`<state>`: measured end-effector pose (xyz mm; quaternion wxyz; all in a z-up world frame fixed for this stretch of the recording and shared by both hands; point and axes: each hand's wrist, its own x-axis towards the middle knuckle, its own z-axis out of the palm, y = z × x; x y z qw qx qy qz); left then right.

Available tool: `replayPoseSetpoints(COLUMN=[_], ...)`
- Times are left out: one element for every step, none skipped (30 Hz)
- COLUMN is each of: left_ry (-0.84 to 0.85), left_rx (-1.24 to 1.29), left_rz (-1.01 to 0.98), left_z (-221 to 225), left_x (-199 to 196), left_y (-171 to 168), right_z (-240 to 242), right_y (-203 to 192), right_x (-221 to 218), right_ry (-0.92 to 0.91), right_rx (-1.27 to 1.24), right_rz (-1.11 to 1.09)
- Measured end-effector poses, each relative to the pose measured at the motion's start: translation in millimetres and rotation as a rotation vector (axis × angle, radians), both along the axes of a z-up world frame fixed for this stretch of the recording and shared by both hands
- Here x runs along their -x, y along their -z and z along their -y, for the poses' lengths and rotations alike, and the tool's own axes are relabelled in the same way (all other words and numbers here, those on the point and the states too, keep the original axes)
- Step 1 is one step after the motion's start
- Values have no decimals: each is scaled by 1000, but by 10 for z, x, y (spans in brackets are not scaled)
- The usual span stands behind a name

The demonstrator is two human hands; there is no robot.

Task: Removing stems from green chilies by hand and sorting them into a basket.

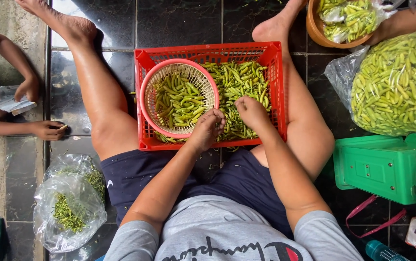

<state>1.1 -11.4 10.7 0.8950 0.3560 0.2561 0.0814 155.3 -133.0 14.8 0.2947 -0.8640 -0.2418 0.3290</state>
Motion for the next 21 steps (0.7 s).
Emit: replayPoseSetpoints(left_ry=[-4, -5, -4, -4, -9, -13, -12, -10, -13, -15, -10, -6, -7, 12, 33, 34, 39, 45, 45, 65, 86], left_rx=[0, 7, 17, 18, 16, 14, 15, 9, 3, 3, -15, -33, -31, -57, -84, -84, -109, -133, -136, -164, -191], left_rz=[-1, -8, -15, -17, -24, -31, -31, -44, -57, -56, -82, -108, -108, -121, -134, -133, -105, -76, -77, -67, -58], left_z=[-10, -19, -19, -23, -20, -15, -11, -8, -10, -3, 12, 28, 44, 63, 76, 92, 102, 113, 118, 123, 134], left_x=[3, 5, 7, 3, -4, -12, -14, -15, -15, -24, -24, -26, -38, -52, -72, -64, -51, -38, -37, -37, -34], left_y=[-12, -22, -28, -10, 8, 25, 27, 27, 26, 7, -9, -24, 16, 56, 93, 5, -85, -174, -87, 1, 89], right_z=[-20, -40, -46, -36, -14, 10, 32, 54, 66, 79, 100, 121, 137, 155, 169, 175, 172, 171, 159, 148, 144], right_y=[-100, -198, -295, -203, -113, -25, -54, -86, -117, -114, -107, -98, -115, -133, -152, -148, -142, -136, -93, -49, -5], right_x=[56, 112, 169, 165, 161, 157, 145, 135, 121, 98, 83, 67, 84, 98, 110, 111, 115, 119, 125, 130, 138], right_ry=[-4, -136, -265, -266, -286, -305, -304, -245, -189, -191, -96, -1, -2, 102, 208, 209, 231, 254, 254, 238, 223], right_rx=[0, 101, 204, 205, 185, 164, 164, 129, 93, 92, 47, 2, 3, -240, -486, -486, -528, -569, -571, -585, -599], right_rz=[-1, 75, 150, 148, 174, 199, 199, 155, 112, 113, 43, -26, -26, -186, -343, -343, -426, -509, -510, -492, -474])
